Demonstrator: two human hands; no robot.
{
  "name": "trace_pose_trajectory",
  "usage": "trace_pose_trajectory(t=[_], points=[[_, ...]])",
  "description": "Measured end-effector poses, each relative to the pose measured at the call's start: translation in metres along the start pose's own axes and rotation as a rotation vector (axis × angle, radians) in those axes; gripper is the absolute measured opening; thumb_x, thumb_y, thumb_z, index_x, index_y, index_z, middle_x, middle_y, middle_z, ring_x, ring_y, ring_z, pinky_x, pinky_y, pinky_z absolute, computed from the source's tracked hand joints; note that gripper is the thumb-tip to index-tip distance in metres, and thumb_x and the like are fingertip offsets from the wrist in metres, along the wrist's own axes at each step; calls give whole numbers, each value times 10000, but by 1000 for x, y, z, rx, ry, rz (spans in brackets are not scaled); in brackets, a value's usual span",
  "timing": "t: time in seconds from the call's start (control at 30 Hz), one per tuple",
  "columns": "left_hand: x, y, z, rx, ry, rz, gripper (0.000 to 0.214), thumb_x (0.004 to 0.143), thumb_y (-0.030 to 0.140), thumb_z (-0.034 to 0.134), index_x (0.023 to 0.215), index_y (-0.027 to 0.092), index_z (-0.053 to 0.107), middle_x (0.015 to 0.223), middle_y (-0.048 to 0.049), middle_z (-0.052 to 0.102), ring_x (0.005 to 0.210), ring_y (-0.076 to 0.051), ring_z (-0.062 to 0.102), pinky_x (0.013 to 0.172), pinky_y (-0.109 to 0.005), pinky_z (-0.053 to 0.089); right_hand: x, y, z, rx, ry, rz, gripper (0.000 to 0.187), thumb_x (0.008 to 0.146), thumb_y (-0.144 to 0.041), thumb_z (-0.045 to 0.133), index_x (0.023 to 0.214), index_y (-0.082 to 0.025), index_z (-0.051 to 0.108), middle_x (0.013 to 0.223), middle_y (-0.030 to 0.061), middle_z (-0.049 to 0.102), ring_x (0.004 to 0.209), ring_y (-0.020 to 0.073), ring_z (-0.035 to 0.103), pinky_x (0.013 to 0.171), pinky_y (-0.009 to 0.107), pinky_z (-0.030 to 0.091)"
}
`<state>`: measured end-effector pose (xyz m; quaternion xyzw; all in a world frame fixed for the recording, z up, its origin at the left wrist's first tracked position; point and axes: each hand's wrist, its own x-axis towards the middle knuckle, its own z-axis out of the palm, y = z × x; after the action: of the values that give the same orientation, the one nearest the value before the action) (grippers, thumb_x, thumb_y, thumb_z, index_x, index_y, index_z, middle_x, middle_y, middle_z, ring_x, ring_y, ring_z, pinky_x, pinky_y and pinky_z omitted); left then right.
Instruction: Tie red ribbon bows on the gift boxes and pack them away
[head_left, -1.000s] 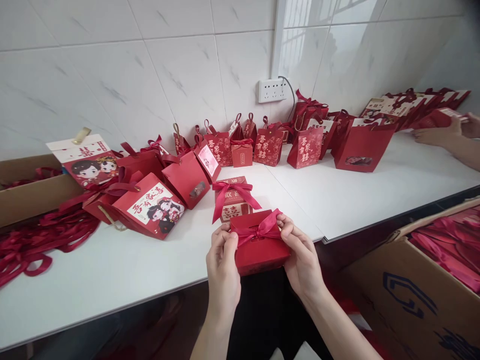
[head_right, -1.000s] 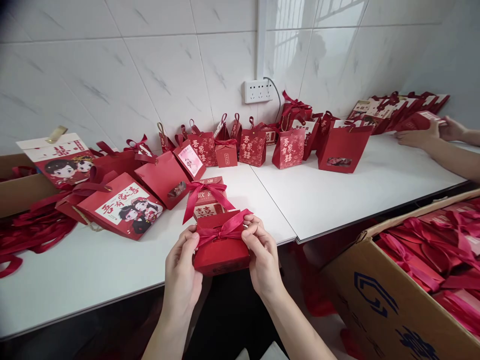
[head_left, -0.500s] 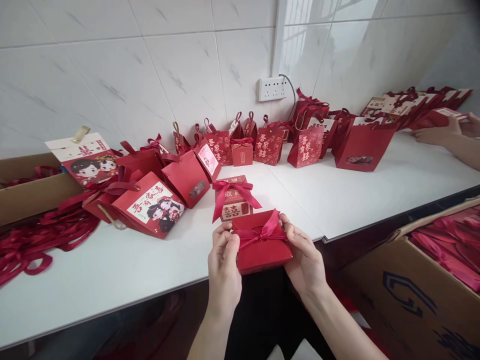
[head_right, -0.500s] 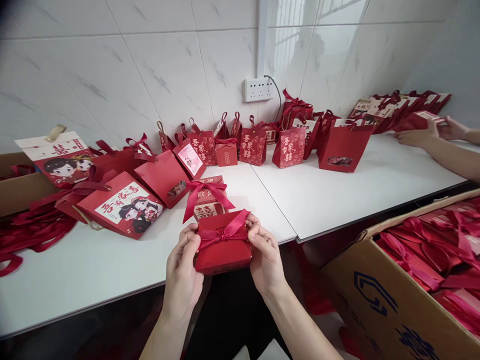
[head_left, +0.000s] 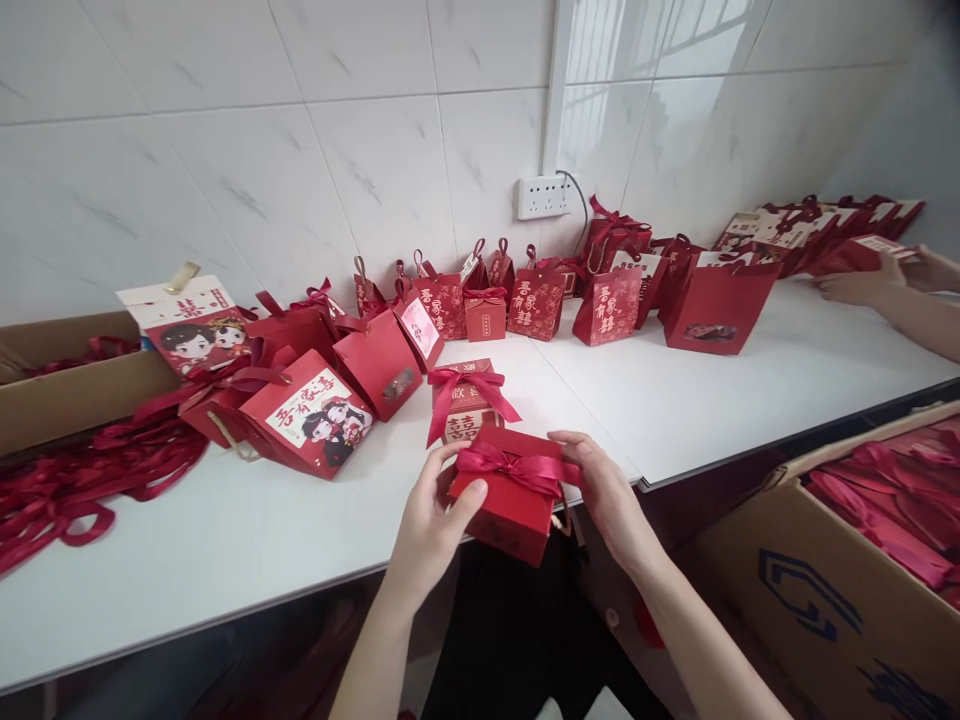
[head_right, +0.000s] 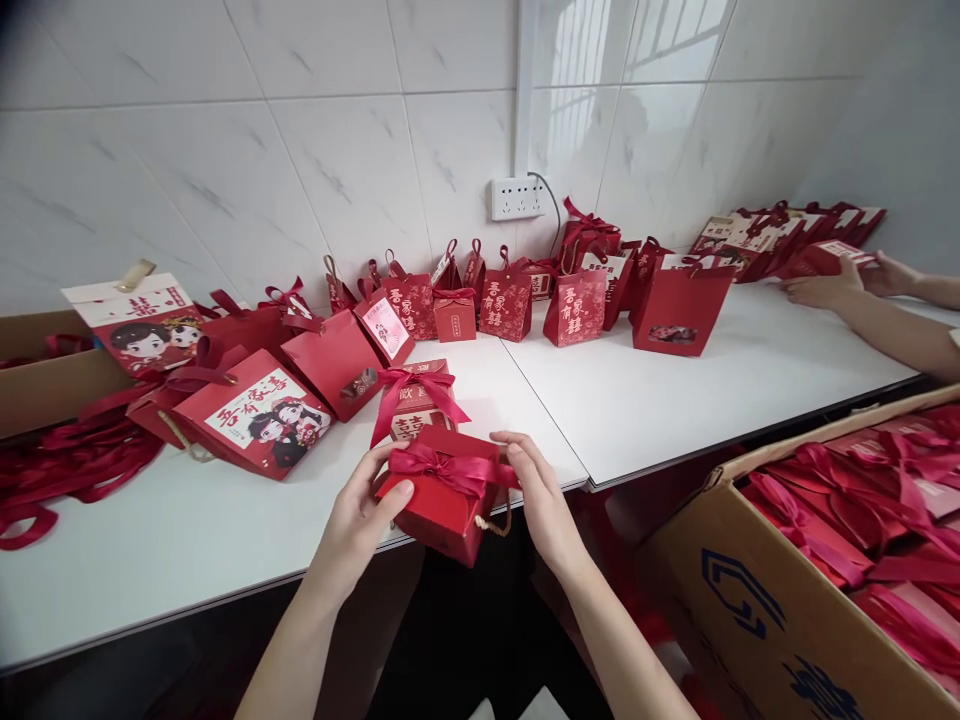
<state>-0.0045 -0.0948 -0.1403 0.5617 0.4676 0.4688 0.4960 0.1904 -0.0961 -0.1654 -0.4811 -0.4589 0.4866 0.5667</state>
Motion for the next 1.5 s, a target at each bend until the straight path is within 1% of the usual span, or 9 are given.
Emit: trace_pose_trajectory(t=[0.2,0.37,0.5,0.7,0.8,0.9,1.03,1.13,1.5], points=[[32,10,-14,467,187,188,274,775,387,619,987,212,622,1055,-73,637,941,-216,625,821,-348,505,-45,-21,3,-274,-96,-23,294,913,-442,431,880,-208,606,841,26,666,831,199,611,784,299,450],[68,25,-10,439,14,157,221,783,412,599,767,196,642,735,-41,679,695,-206,649,665,-319,512,-62,-30,12,-354,-421,-41,185,895,-315,498,847,-198,633,838,34,675,771,176,627,708,268,477],[60,29,-14,233,196,238,293,846,457,503,838,189,621,811,-53,691,814,-209,661,743,-312,516,-57,-30,7,-468,-200,-127,178,859,-343,549,761,-201,593,698,11,620,626,147,569,581,247,447],[3,25,-9,516,216,179,250,832,447,530,907,219,601,965,-52,646,847,-205,614,577,-254,472,-30,-32,-8,-583,161,-238,234,876,-417,486,845,-212,595,821,42,621,683,164,568,587,270,446],[-9,23,-3,558,188,166,222,837,421,534,922,220,572,917,-43,628,800,-187,610,641,-279,490,-17,-33,-10,-563,32,-98,340,868,-485,482,1034,-216,608,977,63,645,746,178,600,619,284,472],[-13,23,1,604,188,224,225,831,391,549,978,221,552,899,-42,608,811,-185,600,709,-305,501,-14,-33,-9,-482,-104,-22,344,874,-501,475,965,-203,622,906,47,673,768,184,614,654,285,480],[-17,22,5,654,231,251,218,824,377,556,974,219,549,874,-37,584,805,-184,591,679,-292,514,-25,-35,-7,-510,-18,-74,281,858,-450,532,992,-213,601,862,31,681,719,175,625,608,270,477],[-17,21,6,634,233,191,225,828,387,546,979,222,551,852,-29,591,783,-175,593,647,-273,512,-37,-39,-5,-591,84,-162,205,863,-386,536,948,-223,627,830,28,690,676,169,624,555,258,467],[-11,30,5,638,201,-95,266,795,484,539,868,239,464,855,4,621,670,-173,601,598,-304,469,-54,-55,0,-1054,17,-790,194,911,-140,481,875,-176,667,730,26,637,643,142,554,670,309,400]])
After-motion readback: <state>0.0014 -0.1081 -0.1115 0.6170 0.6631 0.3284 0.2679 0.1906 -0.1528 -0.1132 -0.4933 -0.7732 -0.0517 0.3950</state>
